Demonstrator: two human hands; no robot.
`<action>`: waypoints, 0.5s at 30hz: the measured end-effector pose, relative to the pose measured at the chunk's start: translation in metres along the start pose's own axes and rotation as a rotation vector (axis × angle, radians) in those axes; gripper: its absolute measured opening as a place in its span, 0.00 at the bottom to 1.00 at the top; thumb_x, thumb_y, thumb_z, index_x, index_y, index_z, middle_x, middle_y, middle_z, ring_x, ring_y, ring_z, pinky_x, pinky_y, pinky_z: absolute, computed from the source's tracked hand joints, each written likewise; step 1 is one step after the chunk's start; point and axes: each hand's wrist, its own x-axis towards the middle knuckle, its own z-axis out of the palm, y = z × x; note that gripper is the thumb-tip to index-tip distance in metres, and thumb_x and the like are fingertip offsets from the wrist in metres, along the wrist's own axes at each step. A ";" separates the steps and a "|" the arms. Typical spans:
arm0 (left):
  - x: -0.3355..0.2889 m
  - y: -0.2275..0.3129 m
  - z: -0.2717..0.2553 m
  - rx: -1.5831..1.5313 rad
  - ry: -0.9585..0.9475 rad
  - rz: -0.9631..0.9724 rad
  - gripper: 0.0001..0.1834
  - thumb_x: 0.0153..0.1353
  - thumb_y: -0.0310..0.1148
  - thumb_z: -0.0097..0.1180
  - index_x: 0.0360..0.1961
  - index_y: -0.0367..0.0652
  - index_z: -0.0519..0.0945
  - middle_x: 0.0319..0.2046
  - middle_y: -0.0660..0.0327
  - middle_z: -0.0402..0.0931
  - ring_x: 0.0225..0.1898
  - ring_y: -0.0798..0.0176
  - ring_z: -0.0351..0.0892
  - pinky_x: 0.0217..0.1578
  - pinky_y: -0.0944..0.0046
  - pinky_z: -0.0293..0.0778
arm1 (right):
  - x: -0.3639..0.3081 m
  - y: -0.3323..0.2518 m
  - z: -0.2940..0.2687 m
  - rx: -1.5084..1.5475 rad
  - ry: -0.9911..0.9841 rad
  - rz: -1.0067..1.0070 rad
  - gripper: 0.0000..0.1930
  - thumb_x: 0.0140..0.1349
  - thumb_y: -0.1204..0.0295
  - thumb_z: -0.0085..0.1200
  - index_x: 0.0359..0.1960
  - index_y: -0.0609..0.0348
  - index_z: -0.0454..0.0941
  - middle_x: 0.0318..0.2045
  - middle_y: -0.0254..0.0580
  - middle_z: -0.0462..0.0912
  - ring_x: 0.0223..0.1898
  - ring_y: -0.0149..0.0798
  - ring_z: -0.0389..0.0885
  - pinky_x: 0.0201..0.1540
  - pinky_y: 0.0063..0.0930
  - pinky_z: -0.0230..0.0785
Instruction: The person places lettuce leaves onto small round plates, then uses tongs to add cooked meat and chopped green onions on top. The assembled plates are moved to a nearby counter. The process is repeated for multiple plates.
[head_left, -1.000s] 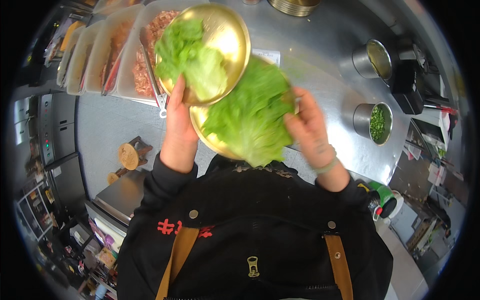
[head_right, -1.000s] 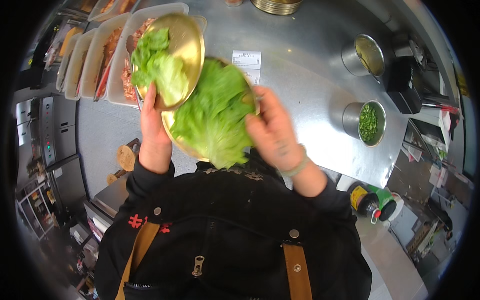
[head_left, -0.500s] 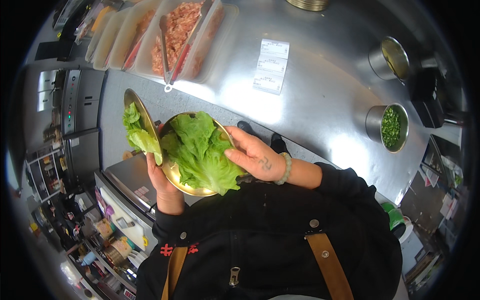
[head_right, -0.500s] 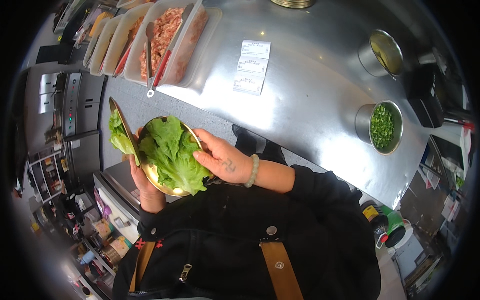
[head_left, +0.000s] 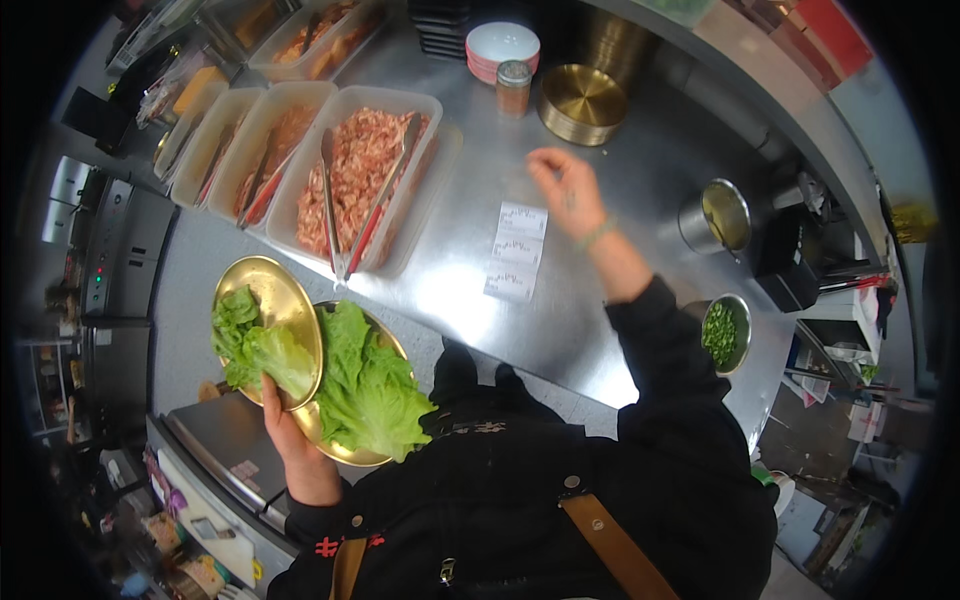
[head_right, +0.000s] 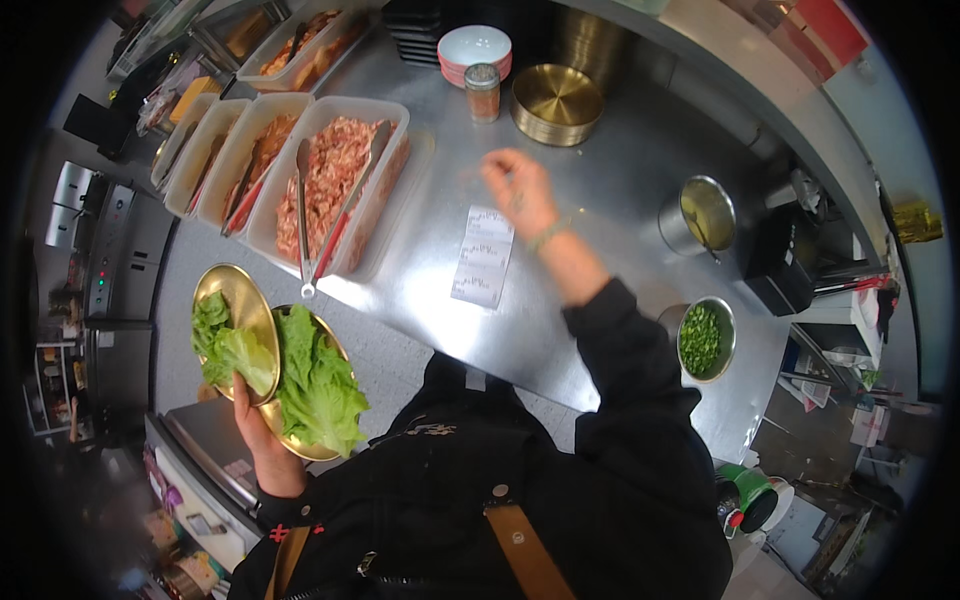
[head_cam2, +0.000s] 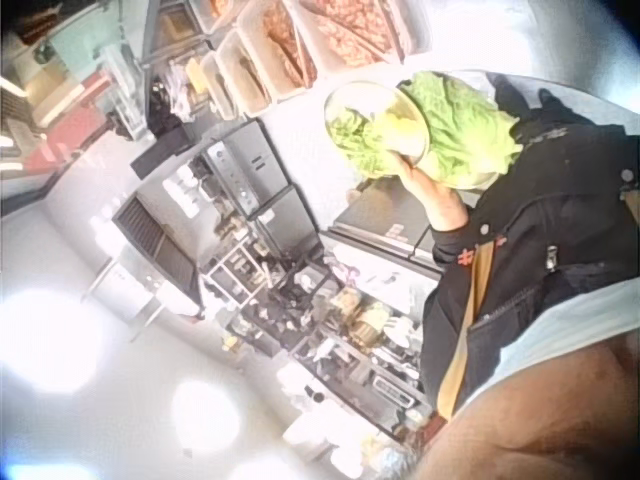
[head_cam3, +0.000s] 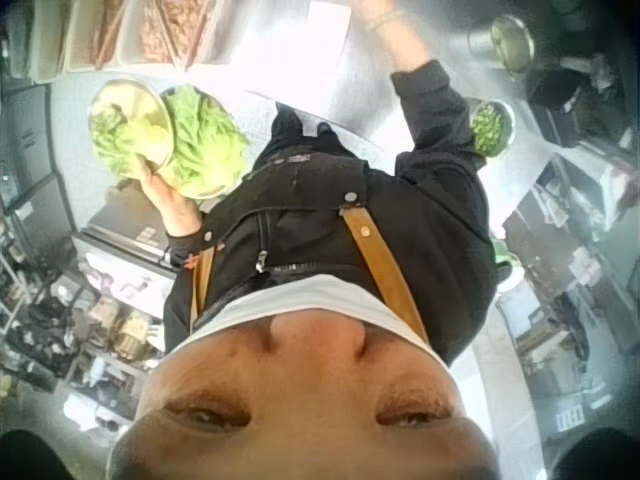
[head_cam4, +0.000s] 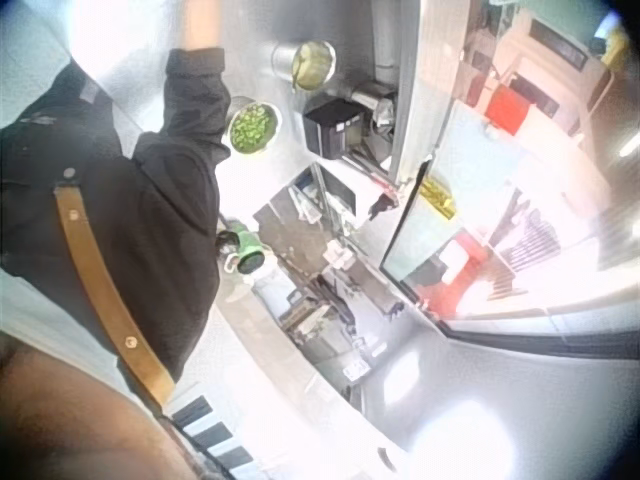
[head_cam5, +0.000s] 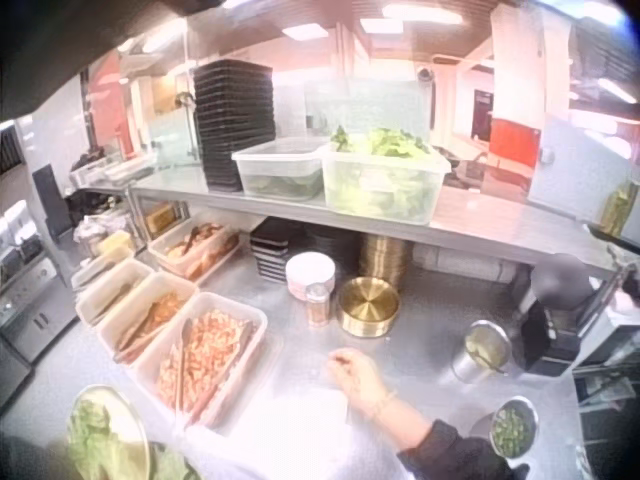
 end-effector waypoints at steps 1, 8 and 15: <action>0.012 0.005 0.001 -0.017 0.023 0.005 0.24 0.68 0.42 0.37 0.61 0.39 0.62 0.58 0.53 0.66 0.56 0.53 0.69 0.57 0.52 0.65 | 0.029 0.023 -0.009 -0.218 0.082 -0.112 0.08 0.59 0.73 0.52 0.37 0.65 0.77 0.31 0.42 0.80 0.34 0.37 0.78 0.38 0.27 0.70; 0.103 0.029 0.019 0.039 -0.104 -0.026 0.25 0.69 0.42 0.35 0.61 0.37 0.61 0.58 0.53 0.65 0.57 0.54 0.67 0.58 0.54 0.65 | 0.121 0.090 -0.036 -1.320 -0.267 0.143 0.09 0.53 0.75 0.47 0.30 0.62 0.81 0.35 0.52 0.81 0.39 0.51 0.80 0.42 0.39 0.73; 0.168 -0.005 0.054 0.202 -0.060 -0.298 0.23 0.68 0.38 0.41 0.59 0.35 0.61 0.56 0.51 0.67 0.54 0.56 0.71 0.55 0.57 0.68 | 0.119 0.072 -0.030 -1.441 -0.584 0.108 0.09 0.52 0.76 0.48 0.29 0.60 0.82 0.31 0.50 0.81 0.37 0.50 0.81 0.40 0.38 0.74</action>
